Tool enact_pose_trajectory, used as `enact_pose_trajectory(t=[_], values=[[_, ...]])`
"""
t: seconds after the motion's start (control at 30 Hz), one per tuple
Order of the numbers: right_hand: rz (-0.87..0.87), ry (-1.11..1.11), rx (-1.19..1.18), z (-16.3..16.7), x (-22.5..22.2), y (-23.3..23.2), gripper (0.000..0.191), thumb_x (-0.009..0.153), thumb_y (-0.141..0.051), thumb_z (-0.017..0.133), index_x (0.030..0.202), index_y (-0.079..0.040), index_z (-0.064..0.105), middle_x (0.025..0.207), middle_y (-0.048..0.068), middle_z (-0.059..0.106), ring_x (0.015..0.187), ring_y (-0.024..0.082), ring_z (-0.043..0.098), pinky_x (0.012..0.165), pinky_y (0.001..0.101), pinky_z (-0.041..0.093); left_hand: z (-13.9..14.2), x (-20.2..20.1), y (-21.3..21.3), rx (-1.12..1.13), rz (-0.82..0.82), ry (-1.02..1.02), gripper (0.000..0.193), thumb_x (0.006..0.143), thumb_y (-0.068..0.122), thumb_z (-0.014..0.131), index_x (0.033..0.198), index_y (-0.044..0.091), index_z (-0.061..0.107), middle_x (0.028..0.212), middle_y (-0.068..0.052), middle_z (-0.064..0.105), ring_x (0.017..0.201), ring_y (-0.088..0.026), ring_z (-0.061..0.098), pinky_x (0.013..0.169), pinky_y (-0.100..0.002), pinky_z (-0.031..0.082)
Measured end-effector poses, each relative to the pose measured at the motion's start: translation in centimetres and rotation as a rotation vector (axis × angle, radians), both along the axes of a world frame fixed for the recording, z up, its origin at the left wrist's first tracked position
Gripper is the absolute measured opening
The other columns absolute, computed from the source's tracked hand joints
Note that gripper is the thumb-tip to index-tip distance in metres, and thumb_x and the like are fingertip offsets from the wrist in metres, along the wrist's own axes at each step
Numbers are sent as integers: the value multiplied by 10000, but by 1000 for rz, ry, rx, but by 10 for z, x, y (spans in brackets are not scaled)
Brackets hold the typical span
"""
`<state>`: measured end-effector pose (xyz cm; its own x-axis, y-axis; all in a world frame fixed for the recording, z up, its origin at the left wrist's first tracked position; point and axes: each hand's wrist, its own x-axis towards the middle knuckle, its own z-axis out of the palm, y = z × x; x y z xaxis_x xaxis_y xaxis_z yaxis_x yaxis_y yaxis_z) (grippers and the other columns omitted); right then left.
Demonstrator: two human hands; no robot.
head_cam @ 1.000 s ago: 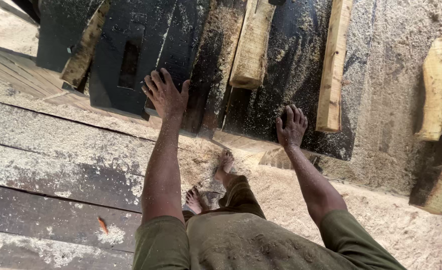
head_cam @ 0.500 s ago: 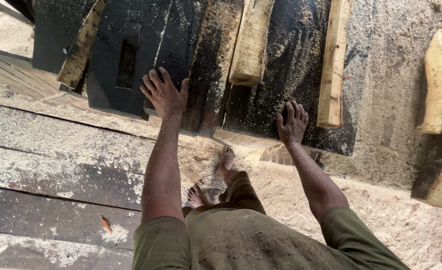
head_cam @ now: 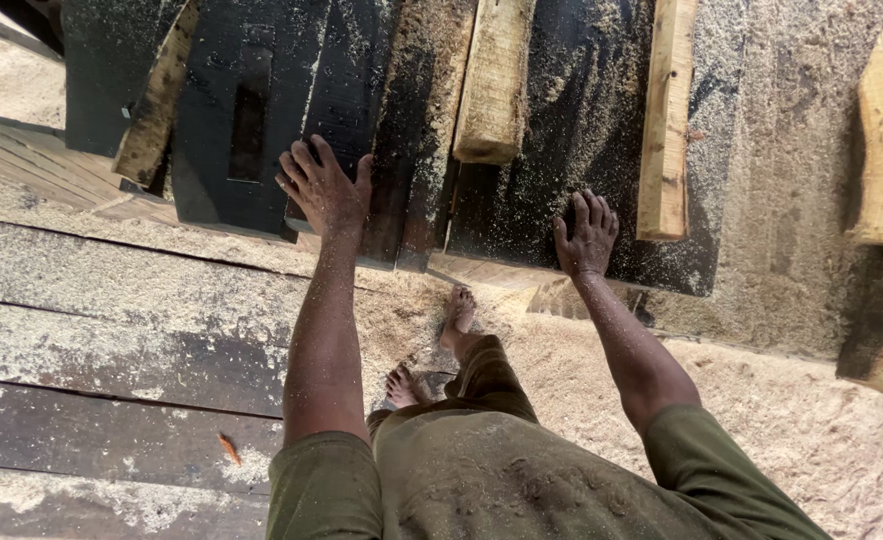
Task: The person processes pieces of wood using a machinery table, handling various planks and square-cut lumber by hand. The person feeds pieces through the machine, turns them over to work on different sides, and moves finished or pending pieces to different parts of the workspace.
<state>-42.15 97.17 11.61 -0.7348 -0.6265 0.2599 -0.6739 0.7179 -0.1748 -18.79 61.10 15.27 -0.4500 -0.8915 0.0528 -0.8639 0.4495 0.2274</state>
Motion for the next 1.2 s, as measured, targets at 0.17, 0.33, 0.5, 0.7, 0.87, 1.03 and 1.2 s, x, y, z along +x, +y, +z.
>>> enact_pose_trajectory(t=[0.17,0.33,0.5,0.7,0.87,1.03,1.2], values=[[-5,4,5,0,0,0,583,1024,-499,520,1503,-169,484,1537,143,458,1479,343,372,1258,558,192,3,1,1,4,2,1,875,1014,715,496,1557,47,336,1517,-234,317,1474,-454,245,1193,-677,241],[-8,8,-7,1,1,0,579,1021,-506,508,1500,-182,484,1541,140,459,1480,336,373,1258,556,192,2,1,-1,-18,-7,0,877,1026,724,496,1549,36,346,1507,-238,325,1465,-460,256,1187,-679,247],[-3,-19,-20,2,1,0,584,1028,-518,497,1507,-185,481,1547,138,456,1489,336,365,1266,560,182,0,1,0,-30,-5,-5,881,1016,731,482,1548,40,356,1509,-242,323,1458,-464,254,1179,-684,245],[-2,-3,-14,1,1,1,588,1029,-524,492,1511,-188,476,1555,136,452,1491,335,361,1266,565,176,1,2,-1,-50,-10,14,895,1009,746,465,1541,35,355,1510,-255,324,1452,-469,254,1171,-683,240],[-7,-11,-14,0,1,1,593,1031,-529,489,1514,-185,475,1555,134,450,1494,335,359,1265,562,179,1,2,-1,-41,-12,6,887,1022,739,463,1546,32,355,1509,-262,330,1455,-471,258,1175,-689,243],[-2,-10,-9,0,0,1,594,1041,-532,481,1516,-175,479,1561,141,445,1495,340,353,1259,564,176,-1,1,-1,-102,-12,30,875,1021,722,497,1540,32,359,1496,-257,337,1444,-468,269,1160,-689,260],[-2,-20,-10,0,0,1,596,1036,-532,478,1510,-171,480,1559,139,445,1496,339,355,1262,557,177,-2,1,-1,-67,-8,12,875,1015,718,515,1539,35,357,1492,-248,339,1448,-466,273,1171,-684,262]])
